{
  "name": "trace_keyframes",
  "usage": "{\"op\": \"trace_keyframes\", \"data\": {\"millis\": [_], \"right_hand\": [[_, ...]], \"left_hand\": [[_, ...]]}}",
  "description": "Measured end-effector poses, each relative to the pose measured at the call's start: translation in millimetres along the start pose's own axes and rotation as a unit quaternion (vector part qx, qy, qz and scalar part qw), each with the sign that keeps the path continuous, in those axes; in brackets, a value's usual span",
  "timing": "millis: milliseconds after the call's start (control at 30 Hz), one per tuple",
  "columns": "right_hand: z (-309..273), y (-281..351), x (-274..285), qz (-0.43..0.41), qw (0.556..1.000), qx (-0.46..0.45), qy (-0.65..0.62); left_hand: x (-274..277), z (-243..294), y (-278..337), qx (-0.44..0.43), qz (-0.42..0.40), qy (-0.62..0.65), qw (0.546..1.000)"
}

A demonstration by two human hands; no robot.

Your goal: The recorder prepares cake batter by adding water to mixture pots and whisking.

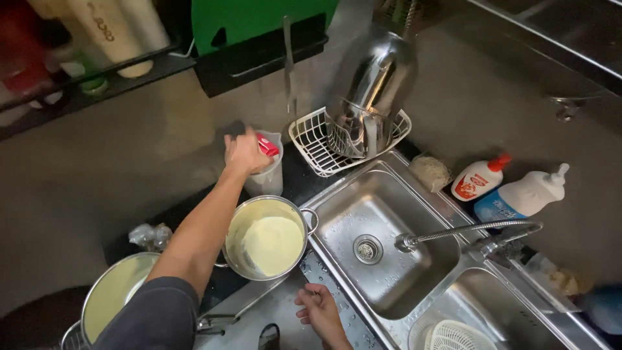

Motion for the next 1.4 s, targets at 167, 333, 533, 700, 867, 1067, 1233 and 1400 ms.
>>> {"op": "trace_keyframes", "data": {"millis": [167, 333, 533, 700, 867, 1067, 1233, 1400], "right_hand": [[10, -15, 7, 0.010, 1.000, -0.001, 0.013], [38, -29, 17, 0.031, 0.999, -0.023, -0.036], [41, -16, 25, 0.034, 0.998, -0.044, -0.021], [32, 10, 36, 0.038, 0.998, -0.026, -0.033], [66, -3, 67, 0.095, 0.993, -0.013, -0.066], [109, -15, 104, 0.137, 0.983, 0.003, -0.119], [111, -9, 114, 0.130, 0.980, 0.034, -0.149], [92, 11, 111, 0.076, 0.986, 0.057, -0.141]], "left_hand": [[-3, 4, -13, -0.011, 0.015, 0.021, 1.000], [-12, 9, -27, -0.030, 0.011, 0.016, 0.999], [-14, 22, -36, -0.041, 0.003, 0.028, 0.999], [-11, 24, -33, -0.007, -0.043, -0.002, 0.999], [-25, 15, -41, 0.006, -0.046, -0.023, 0.999], [-36, 7, -49, 0.011, -0.019, -0.010, 1.000], [-18, 18, -39, 0.018, -0.065, -0.026, 0.997], [15, 40, -19, 0.025, 0.026, 0.011, 0.999]]}}
Point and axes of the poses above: each hand's wrist, its own y-axis away from the middle knuckle, its own x-axis out of the back of the hand, z = x × y, the point moved 3 cm from there along -y, towards the middle knuckle
